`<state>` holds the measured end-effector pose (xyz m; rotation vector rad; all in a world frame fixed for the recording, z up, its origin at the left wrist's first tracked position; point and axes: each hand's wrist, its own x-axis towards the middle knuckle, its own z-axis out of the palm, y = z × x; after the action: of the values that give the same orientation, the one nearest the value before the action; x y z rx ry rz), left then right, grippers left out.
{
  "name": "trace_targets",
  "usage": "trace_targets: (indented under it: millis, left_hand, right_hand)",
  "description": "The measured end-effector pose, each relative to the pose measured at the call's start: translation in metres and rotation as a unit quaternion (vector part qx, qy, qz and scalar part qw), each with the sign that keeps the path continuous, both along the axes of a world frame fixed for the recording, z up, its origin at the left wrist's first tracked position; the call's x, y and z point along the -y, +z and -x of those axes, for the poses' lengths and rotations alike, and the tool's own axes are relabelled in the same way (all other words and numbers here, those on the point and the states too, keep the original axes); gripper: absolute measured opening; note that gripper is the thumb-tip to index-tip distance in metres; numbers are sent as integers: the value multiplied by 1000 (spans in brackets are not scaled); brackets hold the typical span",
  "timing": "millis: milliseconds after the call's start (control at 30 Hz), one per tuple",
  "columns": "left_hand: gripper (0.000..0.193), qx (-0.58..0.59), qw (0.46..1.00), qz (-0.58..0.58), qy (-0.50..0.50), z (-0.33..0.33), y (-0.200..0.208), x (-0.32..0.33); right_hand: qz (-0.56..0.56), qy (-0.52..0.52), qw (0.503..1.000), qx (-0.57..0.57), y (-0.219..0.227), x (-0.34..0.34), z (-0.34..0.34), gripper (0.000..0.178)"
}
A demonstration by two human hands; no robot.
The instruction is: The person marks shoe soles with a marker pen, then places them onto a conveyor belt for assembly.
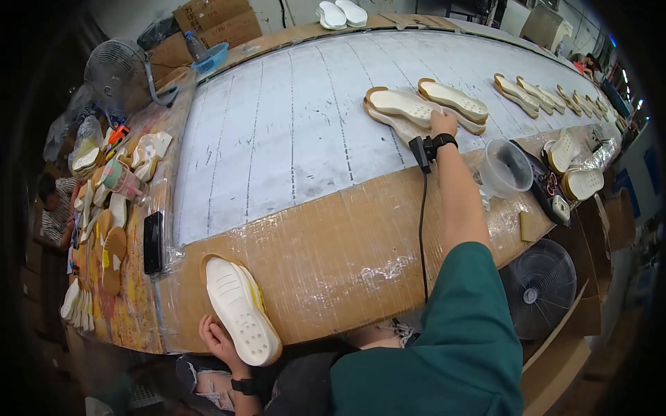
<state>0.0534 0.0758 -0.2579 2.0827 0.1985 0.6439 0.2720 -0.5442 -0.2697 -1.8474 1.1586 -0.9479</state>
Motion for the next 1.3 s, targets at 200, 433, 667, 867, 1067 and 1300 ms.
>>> trace_targets:
  millis: [200, 433, 667, 867, 1067, 1300]
  left_hand:
    - [21, 33, 999, 5, -20, -4, -2, 11]
    - [18, 47, 999, -5, 0, 2, 3, 4]
    - [16, 52, 992, 90, -76, -2, 2, 10]
    - [22, -16, 947, 316, -61, 13, 33, -18]
    - [55, 22, 902, 263, -343, 14, 120, 49]
    - [63, 56, 858, 381, -341, 22, 114, 66]
  right_hand:
    - [-187, -38, 981, 17, -20, -31, -7, 57]
    - [-179, 79, 980, -23, 14, -175, -27, 66]
    - [-398, 390, 830, 18, 8, -153, -35, 32]
    - [-654, 454, 563, 224, 73, -298, 68, 33]
    - [-574, 625, 487, 209, 102, -384, 172, 49]
    - [-688, 586, 402, 146, 84, -417, 207, 47]
